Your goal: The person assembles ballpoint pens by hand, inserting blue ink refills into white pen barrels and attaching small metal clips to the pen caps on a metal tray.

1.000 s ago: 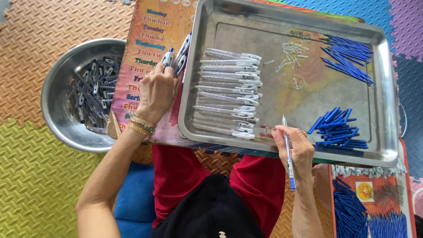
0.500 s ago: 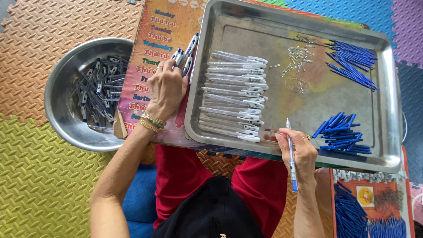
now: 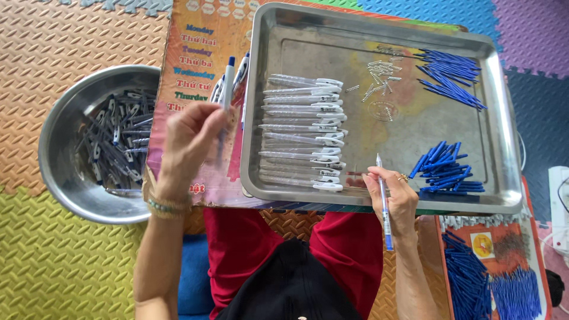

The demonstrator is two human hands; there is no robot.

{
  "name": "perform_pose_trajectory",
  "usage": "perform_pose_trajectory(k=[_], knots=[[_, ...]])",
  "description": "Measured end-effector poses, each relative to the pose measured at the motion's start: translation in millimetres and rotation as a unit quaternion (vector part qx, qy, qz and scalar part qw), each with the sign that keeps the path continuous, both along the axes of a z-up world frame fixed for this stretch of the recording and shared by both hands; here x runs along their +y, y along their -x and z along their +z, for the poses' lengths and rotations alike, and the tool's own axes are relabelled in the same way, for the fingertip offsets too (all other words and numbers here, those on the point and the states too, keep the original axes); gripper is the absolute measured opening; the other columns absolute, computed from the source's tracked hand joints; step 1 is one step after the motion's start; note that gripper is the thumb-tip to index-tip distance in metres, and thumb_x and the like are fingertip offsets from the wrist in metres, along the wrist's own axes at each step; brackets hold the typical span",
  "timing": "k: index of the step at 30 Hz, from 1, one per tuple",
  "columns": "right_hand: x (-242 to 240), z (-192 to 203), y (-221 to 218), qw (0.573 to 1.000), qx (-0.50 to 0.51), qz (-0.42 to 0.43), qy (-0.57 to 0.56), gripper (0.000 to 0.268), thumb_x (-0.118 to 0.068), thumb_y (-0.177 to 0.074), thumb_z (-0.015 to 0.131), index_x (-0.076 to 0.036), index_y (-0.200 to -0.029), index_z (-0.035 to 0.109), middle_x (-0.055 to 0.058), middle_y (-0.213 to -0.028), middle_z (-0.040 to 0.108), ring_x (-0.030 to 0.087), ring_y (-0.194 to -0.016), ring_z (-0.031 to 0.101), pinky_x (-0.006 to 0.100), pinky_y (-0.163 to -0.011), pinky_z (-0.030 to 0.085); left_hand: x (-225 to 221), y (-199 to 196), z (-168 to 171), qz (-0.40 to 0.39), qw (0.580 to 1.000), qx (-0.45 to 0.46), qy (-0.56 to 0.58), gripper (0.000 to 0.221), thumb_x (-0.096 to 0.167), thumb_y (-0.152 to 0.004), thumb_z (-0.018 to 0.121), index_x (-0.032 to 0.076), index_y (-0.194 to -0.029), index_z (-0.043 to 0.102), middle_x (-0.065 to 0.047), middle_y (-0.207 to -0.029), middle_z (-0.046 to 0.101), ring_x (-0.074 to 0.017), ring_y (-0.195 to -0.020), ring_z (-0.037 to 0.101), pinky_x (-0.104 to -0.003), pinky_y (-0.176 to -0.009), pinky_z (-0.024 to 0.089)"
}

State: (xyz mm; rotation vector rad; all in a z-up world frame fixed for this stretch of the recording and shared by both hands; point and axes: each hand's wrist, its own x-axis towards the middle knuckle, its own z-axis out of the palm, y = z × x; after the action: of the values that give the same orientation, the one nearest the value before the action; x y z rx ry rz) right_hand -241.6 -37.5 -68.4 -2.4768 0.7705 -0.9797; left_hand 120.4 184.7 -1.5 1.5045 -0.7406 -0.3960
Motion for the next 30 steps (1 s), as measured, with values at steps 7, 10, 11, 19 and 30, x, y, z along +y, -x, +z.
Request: perform_pose_trajectory(k=[7, 10, 11, 19, 30], knots=[[17, 21, -8, 0.997, -0.032, -0.030, -0.061, 0.019, -0.012, -0.107, 0.082, -0.007, -0.125, 0.082, 0.015, -0.098, 0.083, 0.033, -0.092, 0.081, 0.045, -0.089, 0.064, -11, 57, -30, -0.189, 0.927, 0.303, 0.113, 0.051, 0.017, -0.103, 0.074, -0.004, -0.148, 0.062, -0.028, -0.110, 0.080, -0.0270, -0.087, 0.083, -0.039, -0.076, 0.073], [26, 21, -12, 0.982, -0.101, 0.004, -0.161, 0.024, -0.020, -0.113, 0.071, -0.004, -0.130, 0.078, 0.013, -0.100, 0.084, 0.022, -0.094, 0.080, 0.039, -0.091, 0.064, -17, 76, -41, -0.241, 0.883, 0.382, 0.127, 0.060, 0.014, -0.103, 0.074, -0.004, -0.156, 0.055, -0.026, -0.122, 0.077, -0.0283, -0.094, 0.083, -0.040, -0.080, 0.074], [33, 25, -17, 0.959, -0.166, 0.031, -0.226, 0.038, -0.036, -0.111, 0.067, -0.002, -0.126, 0.078, 0.013, -0.097, 0.081, 0.022, -0.090, 0.080, 0.036, -0.089, 0.066, -18, 80, -43, -0.252, 0.870, 0.402, 0.134, 0.059, 0.012, -0.102, 0.074, -0.004, -0.156, 0.055, -0.026, -0.125, 0.076, -0.0300, -0.097, 0.083, -0.042, -0.081, 0.074], [60, 64, -63, 0.868, -0.285, 0.185, -0.362, 0.019, -0.009, -0.106, 0.070, 0.010, -0.101, 0.069, 0.029, -0.104, 0.067, 0.035, -0.079, 0.081, 0.048, -0.075, 0.074, -30, 102, -47, -0.294, 0.858, 0.404, 0.121, 0.068, 0.003, -0.097, 0.079, -0.006, -0.160, 0.053, -0.029, -0.128, 0.075, -0.0325, -0.103, 0.082, -0.050, -0.090, 0.071], [68, 51, -74, 0.920, -0.246, 0.128, -0.278, 0.016, 0.005, -0.099, 0.081, 0.009, -0.101, 0.066, 0.023, -0.099, 0.074, 0.030, -0.096, 0.082, 0.038, -0.084, 0.068, -42, 121, -52, -0.296, 0.856, 0.411, 0.107, 0.060, 0.000, -0.096, 0.081, -0.006, -0.152, 0.062, -0.023, -0.122, 0.079, -0.0304, -0.105, 0.082, -0.055, -0.090, 0.071]])
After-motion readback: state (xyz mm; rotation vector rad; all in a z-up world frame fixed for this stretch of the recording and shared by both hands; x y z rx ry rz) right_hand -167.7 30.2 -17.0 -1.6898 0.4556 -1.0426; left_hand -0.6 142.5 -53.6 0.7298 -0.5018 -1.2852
